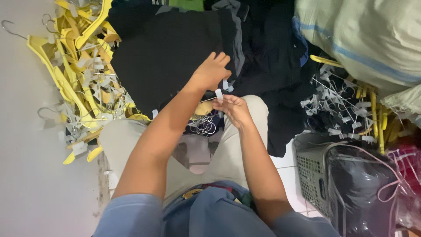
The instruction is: The person sits on the floor and repeatedly picks up dark shirts, places them on white wire hangers with clips, and secures the fabric using the clips. The person handles multiple shirts one at a time, adjusting the hanger and garment before setting them aside.
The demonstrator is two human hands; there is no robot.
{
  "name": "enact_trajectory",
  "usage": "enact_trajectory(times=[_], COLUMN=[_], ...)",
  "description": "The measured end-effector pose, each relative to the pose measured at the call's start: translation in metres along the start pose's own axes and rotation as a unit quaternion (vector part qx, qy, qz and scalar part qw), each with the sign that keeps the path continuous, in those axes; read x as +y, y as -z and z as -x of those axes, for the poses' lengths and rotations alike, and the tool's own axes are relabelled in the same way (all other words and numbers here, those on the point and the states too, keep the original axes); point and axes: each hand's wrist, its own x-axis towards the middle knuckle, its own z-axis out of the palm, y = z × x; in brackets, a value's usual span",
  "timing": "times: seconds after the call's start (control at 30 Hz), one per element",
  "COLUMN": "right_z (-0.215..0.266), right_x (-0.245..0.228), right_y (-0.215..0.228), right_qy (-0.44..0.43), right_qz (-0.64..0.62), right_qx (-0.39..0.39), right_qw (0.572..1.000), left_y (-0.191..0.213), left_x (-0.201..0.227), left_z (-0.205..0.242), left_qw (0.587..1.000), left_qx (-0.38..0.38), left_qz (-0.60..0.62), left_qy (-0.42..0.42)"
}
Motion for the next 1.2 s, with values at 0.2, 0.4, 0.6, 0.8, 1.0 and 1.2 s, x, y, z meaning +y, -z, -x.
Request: enact_trajectory(times=[0.2, 0.4, 0.6, 0.8, 1.0, 1.2], right_z=[-0.007, -0.02, -0.023, -0.017, -0.013, -0.019], right_x=[0.01, 0.02, 0.02, 0.019, 0.024, 0.026], right_y=[0.009, 0.011, 0.003, 0.0, 0.003, 0.005], right_qy=[-0.021, 0.021, 0.055, 0.079, 0.085, 0.08], right_qz=[0.044, 0.058, 0.078, 0.084, 0.095, 0.091], right_qx=[0.062, 0.075, 0.067, 0.058, 0.066, 0.075], right_qw=[0.997, 0.995, 0.993, 0.992, 0.99, 0.99], left_y=[-0.005, -0.019, -0.032, -0.025, -0.013, -0.012], left_x=[-0.011, -0.025, -0.023, -0.026, -0.016, -0.019], left_z=[-0.027, -0.04, -0.046, -0.042, -0.041, -0.038], left_qw=[0.981, 0.993, 0.989, 0.984, 0.979, 0.968], left_qx=[-0.114, -0.105, -0.126, -0.119, -0.163, -0.178], left_qz=[-0.127, 0.033, 0.075, 0.13, 0.12, 0.175], left_qy=[-0.091, -0.041, -0.02, 0.005, 0.012, 0.023])
